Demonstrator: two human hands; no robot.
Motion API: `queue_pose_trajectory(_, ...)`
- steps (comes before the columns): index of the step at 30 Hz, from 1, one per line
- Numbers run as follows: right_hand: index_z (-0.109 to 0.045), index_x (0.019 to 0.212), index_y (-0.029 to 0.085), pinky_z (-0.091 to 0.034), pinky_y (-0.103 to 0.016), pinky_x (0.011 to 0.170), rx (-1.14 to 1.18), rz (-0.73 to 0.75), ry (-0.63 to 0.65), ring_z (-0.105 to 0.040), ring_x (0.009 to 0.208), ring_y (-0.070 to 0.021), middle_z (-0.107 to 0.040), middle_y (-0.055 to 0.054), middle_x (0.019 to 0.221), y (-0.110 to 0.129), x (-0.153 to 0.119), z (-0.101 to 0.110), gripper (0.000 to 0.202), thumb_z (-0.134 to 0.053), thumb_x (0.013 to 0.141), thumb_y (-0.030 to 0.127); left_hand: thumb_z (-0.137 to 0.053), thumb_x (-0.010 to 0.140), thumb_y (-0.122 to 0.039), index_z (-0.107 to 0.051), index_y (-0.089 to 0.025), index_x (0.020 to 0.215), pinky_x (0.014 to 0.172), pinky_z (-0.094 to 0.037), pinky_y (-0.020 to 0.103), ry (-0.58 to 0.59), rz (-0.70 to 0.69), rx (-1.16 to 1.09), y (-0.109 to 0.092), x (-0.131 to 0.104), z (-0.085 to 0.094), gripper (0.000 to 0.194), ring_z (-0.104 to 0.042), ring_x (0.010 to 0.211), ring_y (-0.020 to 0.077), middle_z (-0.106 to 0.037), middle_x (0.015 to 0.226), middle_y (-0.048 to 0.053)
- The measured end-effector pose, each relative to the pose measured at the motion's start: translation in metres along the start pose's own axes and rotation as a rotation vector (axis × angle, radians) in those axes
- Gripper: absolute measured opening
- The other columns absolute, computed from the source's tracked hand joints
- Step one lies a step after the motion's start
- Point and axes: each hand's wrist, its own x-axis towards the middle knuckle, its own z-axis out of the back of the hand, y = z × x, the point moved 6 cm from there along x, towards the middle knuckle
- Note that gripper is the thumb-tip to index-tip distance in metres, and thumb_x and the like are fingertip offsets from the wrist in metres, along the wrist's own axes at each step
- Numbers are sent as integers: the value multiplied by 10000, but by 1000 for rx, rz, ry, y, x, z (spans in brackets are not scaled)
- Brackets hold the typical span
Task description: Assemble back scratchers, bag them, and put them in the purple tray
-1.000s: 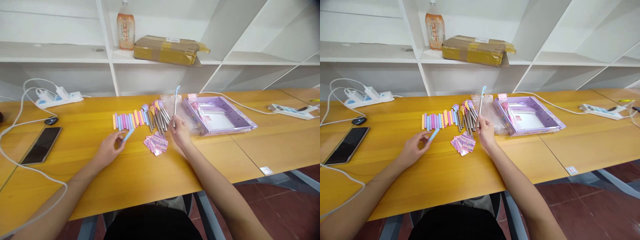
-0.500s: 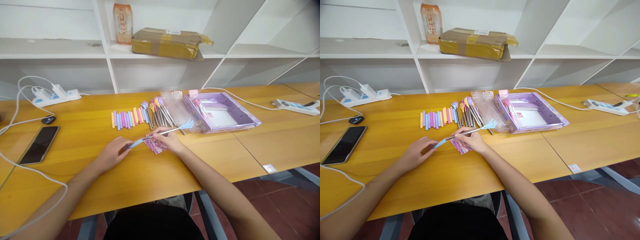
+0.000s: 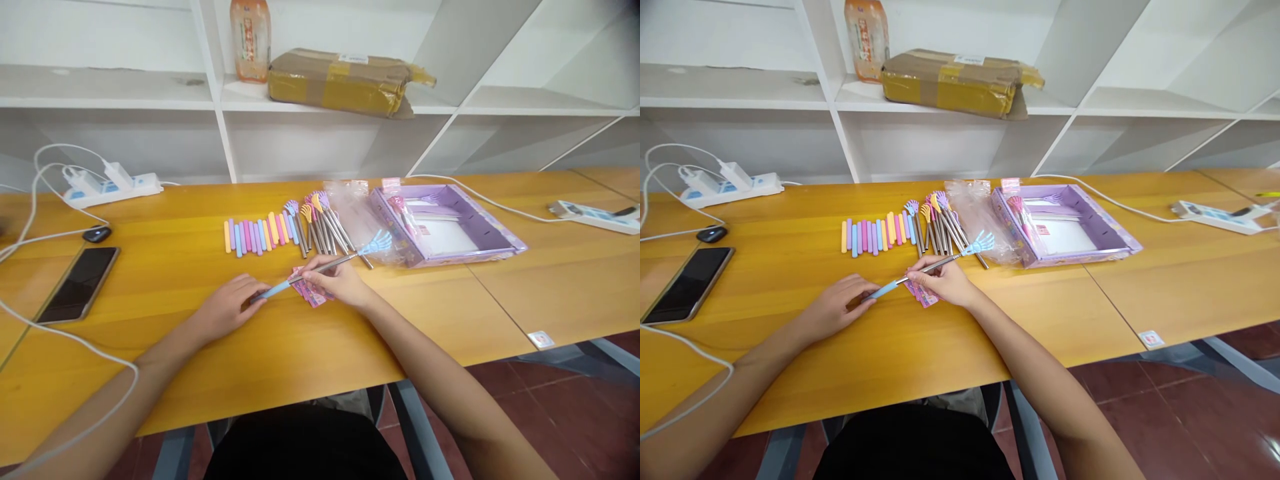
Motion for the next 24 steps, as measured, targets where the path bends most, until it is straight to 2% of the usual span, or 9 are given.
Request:
queue_pose_trajectory(7,-739,912,169,-319,-214,374,34,-16,28,-454,424,-72,-664,11,641,-6,1,1,415,-859,860,562,-534,1106,-361,-690,-232,1241,869,-532,361,3,15,-54,-3,-1,-3,243,-662,939,212,-740,1040,56)
queue_pose_trajectory(13,-758,973,147,-480,-233,449,76,-1,151,-579,472,-103,-667,11,646,-14,2,-13,389,-859,872,509,-574,1088,-367,-686,-238,1217,825,-536,334,23,57,-138,-8,0,-8,214,-665,887,191,-728,1002,38)
queue_pose_trajectory(17,-762,1002,152,-476,-227,431,46,19,182,-546,462,-90,-616,38,651,-14,1,-20,405,-846,881,530,-595,1074,-387,-699,-243,1197,823,-538,334,35,100,-162,-6,0,-7,216,-671,880,189,-731,994,29)
queue_pose_trajectory(19,-776,1051,160,-498,-245,479,-2,46,193,-584,532,-105,-653,3,751,-7,1,-17,455,-835,881,578,-594,1072,-393,-706,-251,1203,839,-542,343,42,122,-175,-4,1,-7,223,-679,891,193,-739,1001,28)
queue_pose_trajectory(21,-787,1129,175,-533,-280,569,-15,104,127,-632,661,-145,-685,-49,878,5,3,-5,601,-733,902,729,-594,1069,-397,-710,-257,1212,851,-548,352,46,148,-199,-1,2,-6,231,-689,908,199,-751,1024,33)
queue_pose_trajectory(24,-792,1173,202,-545,-327,677,30,172,-125,-610,765,-197,-660,-83,913,23,6,25,883,-346,946,929,-593,1063,-415,-713,-263,1233,849,-561,350,63,190,-246,3,3,-7,258,-700,924,204,-762,1070,43)
